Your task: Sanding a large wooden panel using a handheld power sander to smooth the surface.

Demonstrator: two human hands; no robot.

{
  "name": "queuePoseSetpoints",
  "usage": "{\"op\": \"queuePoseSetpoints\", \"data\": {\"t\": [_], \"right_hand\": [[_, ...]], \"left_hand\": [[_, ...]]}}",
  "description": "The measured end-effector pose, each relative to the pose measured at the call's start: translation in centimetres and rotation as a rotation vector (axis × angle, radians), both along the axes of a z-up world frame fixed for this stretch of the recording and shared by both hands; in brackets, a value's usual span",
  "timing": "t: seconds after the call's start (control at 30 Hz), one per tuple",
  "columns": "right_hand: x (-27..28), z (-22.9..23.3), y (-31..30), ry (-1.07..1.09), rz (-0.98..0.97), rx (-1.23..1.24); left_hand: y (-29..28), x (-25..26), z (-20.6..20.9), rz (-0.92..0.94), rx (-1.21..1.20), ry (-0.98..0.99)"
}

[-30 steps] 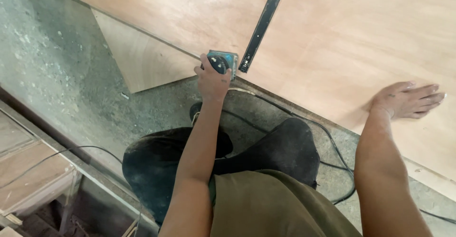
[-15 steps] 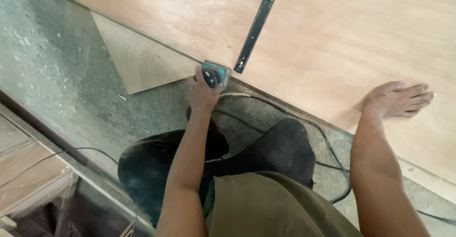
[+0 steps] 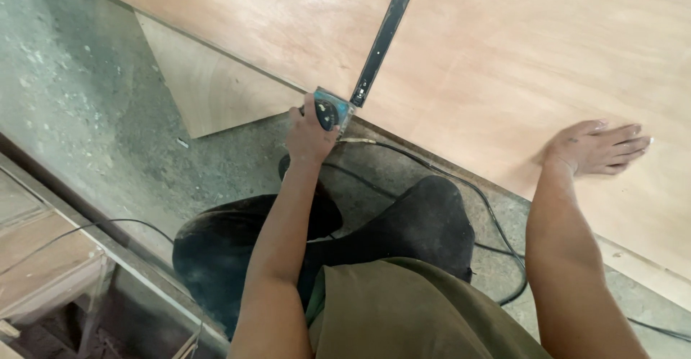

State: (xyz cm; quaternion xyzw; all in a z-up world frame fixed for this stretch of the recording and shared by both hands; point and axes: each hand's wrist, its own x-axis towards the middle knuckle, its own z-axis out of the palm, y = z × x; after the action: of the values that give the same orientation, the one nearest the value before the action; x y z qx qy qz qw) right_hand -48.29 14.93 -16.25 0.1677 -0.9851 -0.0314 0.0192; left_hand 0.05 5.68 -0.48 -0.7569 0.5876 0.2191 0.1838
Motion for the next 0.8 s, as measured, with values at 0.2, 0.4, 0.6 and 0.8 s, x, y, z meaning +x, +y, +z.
{"op": "queuePoseSetpoints", "data": {"t": [0.2, 0.4, 0.6, 0.8], "right_hand": [[0.6, 1.5, -0.4, -0.038, -0.006, -0.088], [1.0, 2.1, -0.6, -0.067, -0.019, -0.081], [1.2, 2.3, -0.8, -0.047, 0.007, -0.093], [1.2, 1.9, -0.4, -0.045, 0.01, -0.128]], "left_hand": [[-0.9, 0.5, 0.6, -0.056, -0.017, 0.018], [-1.7, 2.0, -0.4, -0.067, -0.086, -0.014], [-2.3, 2.3, -0.5, -0.106, -0.072, -0.009], [-2.9, 2.6, -0.5, -0.113, -0.043, -0.031]]}}
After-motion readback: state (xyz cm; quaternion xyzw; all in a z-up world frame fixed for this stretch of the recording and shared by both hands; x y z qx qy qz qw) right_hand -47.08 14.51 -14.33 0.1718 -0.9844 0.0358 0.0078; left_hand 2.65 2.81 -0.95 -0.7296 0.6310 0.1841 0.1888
